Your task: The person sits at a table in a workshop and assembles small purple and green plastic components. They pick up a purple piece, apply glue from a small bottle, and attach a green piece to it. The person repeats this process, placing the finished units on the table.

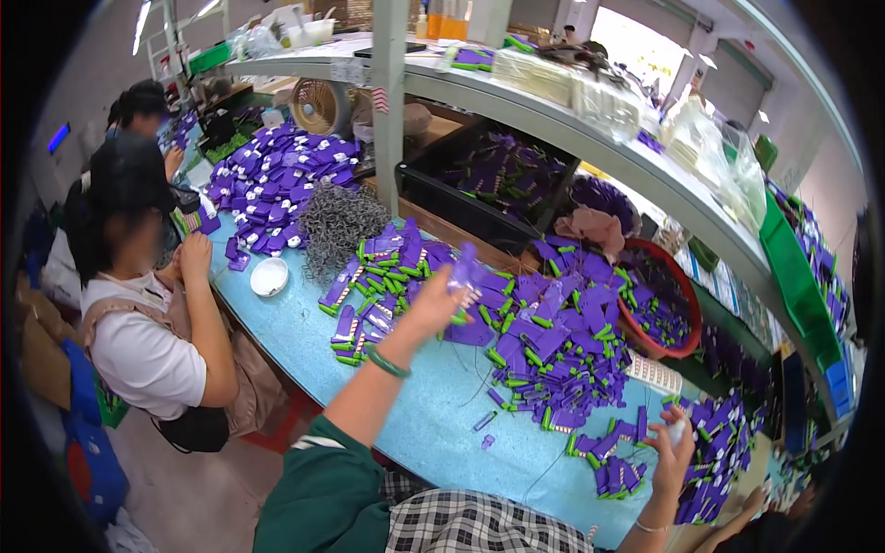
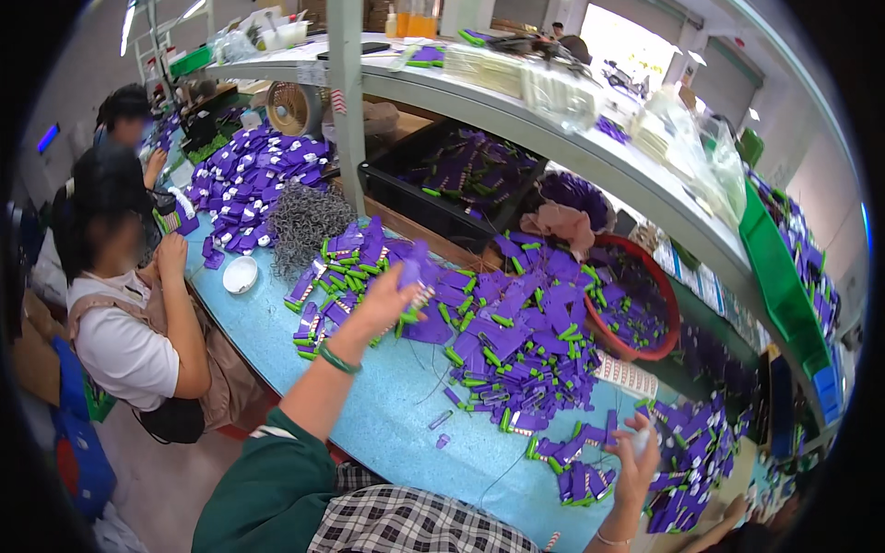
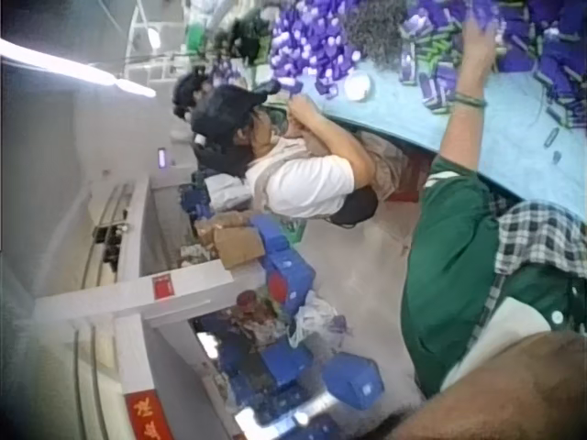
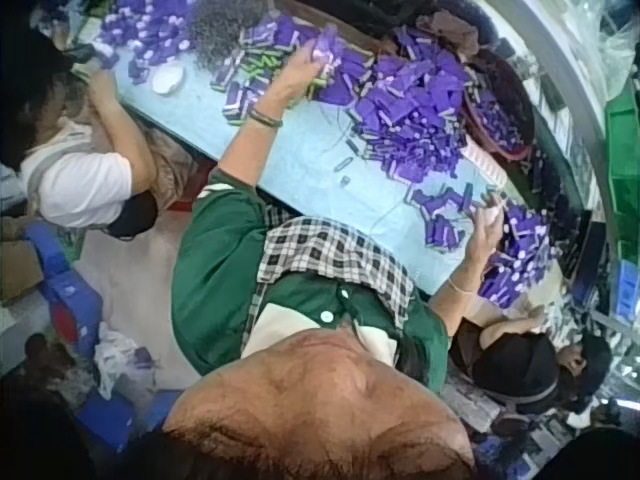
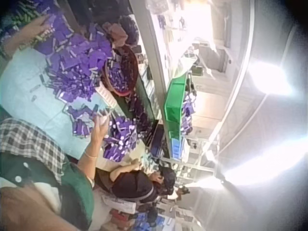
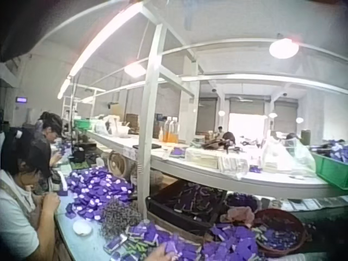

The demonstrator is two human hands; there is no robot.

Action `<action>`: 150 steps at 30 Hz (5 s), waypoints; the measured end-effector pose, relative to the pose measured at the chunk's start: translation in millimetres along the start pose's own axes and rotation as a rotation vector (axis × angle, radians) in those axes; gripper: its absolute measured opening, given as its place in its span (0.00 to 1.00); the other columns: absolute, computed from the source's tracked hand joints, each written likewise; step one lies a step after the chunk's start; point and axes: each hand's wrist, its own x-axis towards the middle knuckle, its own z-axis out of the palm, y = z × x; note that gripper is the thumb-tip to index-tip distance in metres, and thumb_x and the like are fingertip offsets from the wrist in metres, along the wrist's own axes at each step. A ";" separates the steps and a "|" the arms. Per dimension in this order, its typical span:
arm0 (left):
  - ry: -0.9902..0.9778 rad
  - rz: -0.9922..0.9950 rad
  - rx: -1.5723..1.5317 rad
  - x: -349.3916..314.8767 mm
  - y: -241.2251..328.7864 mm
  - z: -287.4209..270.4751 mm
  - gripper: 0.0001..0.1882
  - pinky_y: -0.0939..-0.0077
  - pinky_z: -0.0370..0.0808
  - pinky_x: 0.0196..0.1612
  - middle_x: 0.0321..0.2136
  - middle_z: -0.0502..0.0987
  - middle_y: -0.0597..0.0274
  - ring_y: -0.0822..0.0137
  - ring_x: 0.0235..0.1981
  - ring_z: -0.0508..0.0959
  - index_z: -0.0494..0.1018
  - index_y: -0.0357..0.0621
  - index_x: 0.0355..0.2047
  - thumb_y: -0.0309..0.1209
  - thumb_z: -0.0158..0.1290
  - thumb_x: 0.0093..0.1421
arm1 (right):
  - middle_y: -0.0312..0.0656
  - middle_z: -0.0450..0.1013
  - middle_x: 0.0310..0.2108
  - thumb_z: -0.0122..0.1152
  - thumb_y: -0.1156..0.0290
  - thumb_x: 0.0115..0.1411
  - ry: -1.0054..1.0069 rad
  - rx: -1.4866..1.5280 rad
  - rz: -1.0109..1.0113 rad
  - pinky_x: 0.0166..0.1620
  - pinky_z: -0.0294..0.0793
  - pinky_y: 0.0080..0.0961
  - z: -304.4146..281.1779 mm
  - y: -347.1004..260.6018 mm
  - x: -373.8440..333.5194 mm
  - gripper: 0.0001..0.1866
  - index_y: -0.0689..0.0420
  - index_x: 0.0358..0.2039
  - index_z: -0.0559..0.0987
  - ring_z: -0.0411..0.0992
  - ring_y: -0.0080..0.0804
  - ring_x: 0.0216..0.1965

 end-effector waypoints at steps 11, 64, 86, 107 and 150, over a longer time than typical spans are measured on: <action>0.537 0.490 1.339 77.8 11.4 -48.9 0.24 0.55 0.71 0.50 0.42 0.70 0.48 0.42 0.44 0.72 0.66 0.42 0.51 0.23 0.56 0.52 | 0.45 0.67 0.46 0.53 0.77 0.61 0.401 0.119 0.130 0.34 0.76 0.22 -74.3 25.5 -120.4 0.23 0.63 0.58 0.65 0.72 0.29 0.40; -0.809 0.694 0.963 -139.0 -35.1 232.1 0.16 0.60 0.69 0.47 0.44 0.69 0.48 0.48 0.45 0.70 0.71 0.33 0.36 0.29 0.61 0.50 | 0.44 0.65 0.41 0.53 0.86 0.54 -0.097 0.295 0.038 0.39 0.82 0.26 -55.9 21.7 -146.5 0.25 0.63 0.55 0.70 0.74 0.32 0.41; -0.760 0.038 0.354 -174.0 -33.9 202.5 0.13 0.68 0.76 0.34 0.37 0.74 0.49 0.59 0.33 0.77 0.61 0.37 0.42 0.27 0.52 0.62 | 0.44 0.71 0.32 0.70 0.78 0.46 -0.020 -0.105 -0.226 0.34 0.72 0.28 -10.7 2.1 -121.3 0.31 0.61 0.54 0.72 0.72 0.36 0.31; -1.108 -0.462 -0.377 -177.8 -27.3 180.8 0.20 0.75 0.78 0.37 0.41 0.73 0.58 0.71 0.39 0.76 0.55 0.40 0.56 0.28 0.46 0.66 | 0.47 0.75 0.36 0.70 0.80 0.46 -0.013 0.006 -0.442 0.40 0.77 0.30 52.4 1.1 -90.6 0.19 0.60 0.40 0.75 0.77 0.41 0.40; -0.943 -0.564 -0.578 -185.5 -36.6 165.7 0.29 0.74 0.75 0.34 0.46 0.68 0.58 0.72 0.33 0.72 0.49 0.47 0.62 0.28 0.49 0.65 | 0.44 0.71 0.32 0.73 0.80 0.41 0.139 -0.384 -0.533 0.32 0.72 0.26 27.7 -3.9 -114.8 0.21 0.59 0.38 0.76 0.71 0.35 0.30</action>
